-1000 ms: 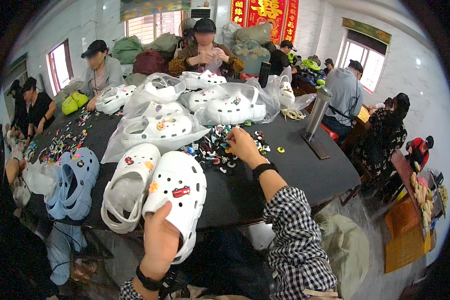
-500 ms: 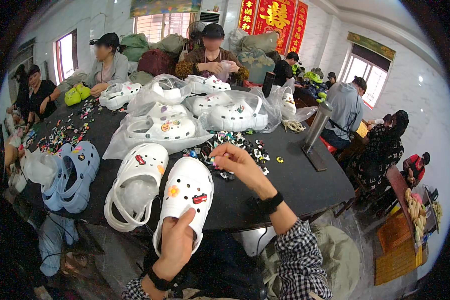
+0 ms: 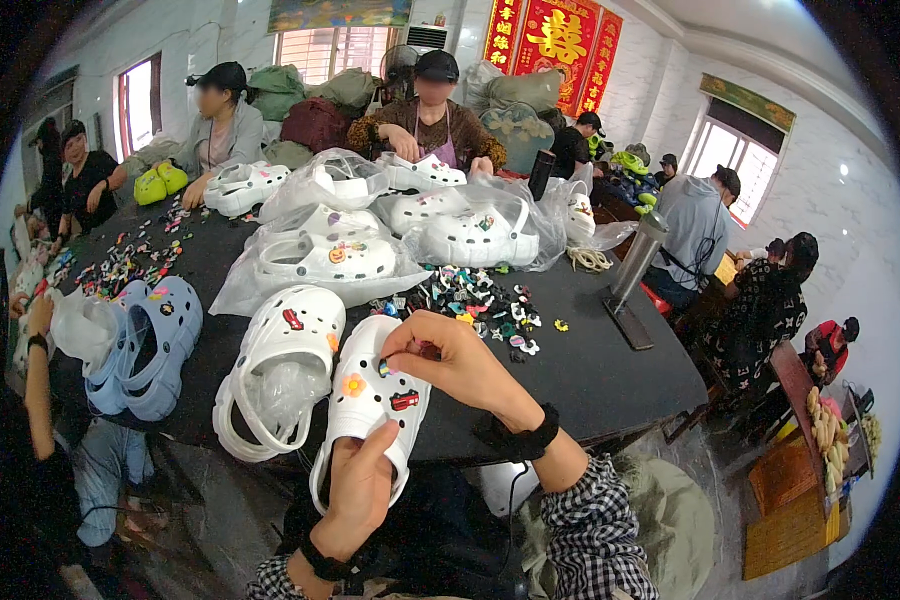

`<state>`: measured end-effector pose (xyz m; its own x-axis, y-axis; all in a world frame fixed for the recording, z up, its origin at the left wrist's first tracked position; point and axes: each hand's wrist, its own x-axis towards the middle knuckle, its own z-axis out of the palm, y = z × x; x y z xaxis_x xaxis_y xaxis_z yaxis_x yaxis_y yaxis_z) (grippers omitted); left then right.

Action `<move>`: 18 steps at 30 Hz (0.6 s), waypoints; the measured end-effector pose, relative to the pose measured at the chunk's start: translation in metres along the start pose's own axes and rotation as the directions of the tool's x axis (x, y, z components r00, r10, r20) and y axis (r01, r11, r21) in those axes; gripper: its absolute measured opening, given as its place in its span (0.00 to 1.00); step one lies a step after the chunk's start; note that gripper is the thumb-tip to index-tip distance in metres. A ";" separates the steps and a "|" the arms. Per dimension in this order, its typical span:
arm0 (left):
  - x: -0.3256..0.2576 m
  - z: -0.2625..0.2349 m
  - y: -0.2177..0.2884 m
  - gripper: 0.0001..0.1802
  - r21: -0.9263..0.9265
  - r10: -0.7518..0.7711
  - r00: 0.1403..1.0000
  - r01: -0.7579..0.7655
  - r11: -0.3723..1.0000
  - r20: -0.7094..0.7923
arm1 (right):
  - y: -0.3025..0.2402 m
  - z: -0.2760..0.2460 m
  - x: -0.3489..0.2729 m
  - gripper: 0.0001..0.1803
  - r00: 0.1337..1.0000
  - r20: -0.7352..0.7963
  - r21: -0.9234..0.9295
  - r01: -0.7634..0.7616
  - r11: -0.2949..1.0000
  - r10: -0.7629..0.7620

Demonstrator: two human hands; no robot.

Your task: Decorating rubber clogs with charms and packing them into plastic bags.

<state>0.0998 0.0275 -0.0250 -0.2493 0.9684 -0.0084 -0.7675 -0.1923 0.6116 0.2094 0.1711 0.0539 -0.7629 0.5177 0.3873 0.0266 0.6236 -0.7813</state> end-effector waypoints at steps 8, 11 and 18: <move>0.001 0.003 0.001 0.22 -0.056 0.040 0.999 -0.039 0.998 0.015 | -0.020 0.007 0.005 0.05 1.000 -0.009 -0.179 -0.002 0.984 0.001; 0.001 0.002 -0.001 0.23 -0.060 0.014 1.000 -0.013 0.998 0.018 | -0.028 0.003 0.005 0.05 1.000 0.015 -0.244 -0.021 0.970 0.026; -0.001 0.001 -0.001 0.26 -0.009 0.009 1.000 -0.009 1.000 0.002 | -0.037 -0.007 0.017 0.06 0.968 0.248 -0.386 0.139 0.912 -0.042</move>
<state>0.1017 0.0273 -0.0248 -0.2552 0.9669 -0.0015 -0.7704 -0.2024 0.6046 0.2001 0.1614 0.0930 -0.8996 0.3295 0.2865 0.1678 0.8666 -0.4699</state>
